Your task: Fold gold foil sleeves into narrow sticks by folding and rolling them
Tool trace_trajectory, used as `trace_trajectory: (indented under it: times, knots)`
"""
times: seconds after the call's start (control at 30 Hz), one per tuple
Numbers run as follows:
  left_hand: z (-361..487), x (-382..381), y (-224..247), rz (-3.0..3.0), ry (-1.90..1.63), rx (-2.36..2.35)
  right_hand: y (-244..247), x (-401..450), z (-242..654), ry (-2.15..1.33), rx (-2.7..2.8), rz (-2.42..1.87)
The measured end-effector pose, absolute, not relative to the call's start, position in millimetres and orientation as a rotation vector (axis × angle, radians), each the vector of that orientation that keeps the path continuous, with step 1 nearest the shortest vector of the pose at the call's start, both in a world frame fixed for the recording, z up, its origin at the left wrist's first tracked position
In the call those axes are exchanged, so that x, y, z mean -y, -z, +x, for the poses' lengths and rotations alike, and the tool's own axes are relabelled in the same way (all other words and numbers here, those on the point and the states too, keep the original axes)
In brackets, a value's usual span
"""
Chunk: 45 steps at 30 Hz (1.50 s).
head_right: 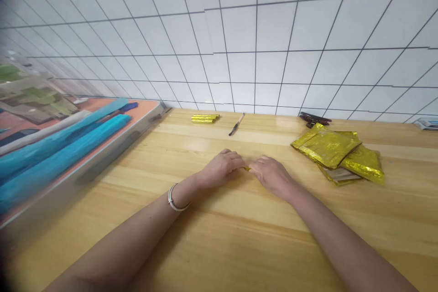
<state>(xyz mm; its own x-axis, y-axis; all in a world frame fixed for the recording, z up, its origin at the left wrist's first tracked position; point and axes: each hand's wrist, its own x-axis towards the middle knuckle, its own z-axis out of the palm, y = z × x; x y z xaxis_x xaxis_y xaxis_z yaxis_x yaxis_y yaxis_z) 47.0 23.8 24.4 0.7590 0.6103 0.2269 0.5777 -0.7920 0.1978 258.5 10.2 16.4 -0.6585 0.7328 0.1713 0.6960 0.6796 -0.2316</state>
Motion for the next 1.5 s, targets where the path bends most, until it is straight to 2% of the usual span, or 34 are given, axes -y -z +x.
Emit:
trace_trajectory:
  times: [0.53, 0.73, 1.07, 1.27, 1.5]
  knots:
    - [25, -42, -23, 2.632, -0.526, -1.116, -18, -20, 277, -0.414, 2.317, -1.415]
    - [22, -42, -22, 2.513, -0.559, -1.03, -21, -24, 286, -0.717, 2.27, -1.278]
    - [20, -44, -19, 2.53, -0.596, -1.074, -18, -26, 292, -0.573, 2.294, -1.412]
    - [16, -45, -14, 2.511, -0.598, -1.074, -20, -27, 292, -0.285, 2.456, -1.387]
    - [17, -47, -11, 2.616, -0.628, -1.105, -19, -25, 291, -0.166, 2.487, -1.372]
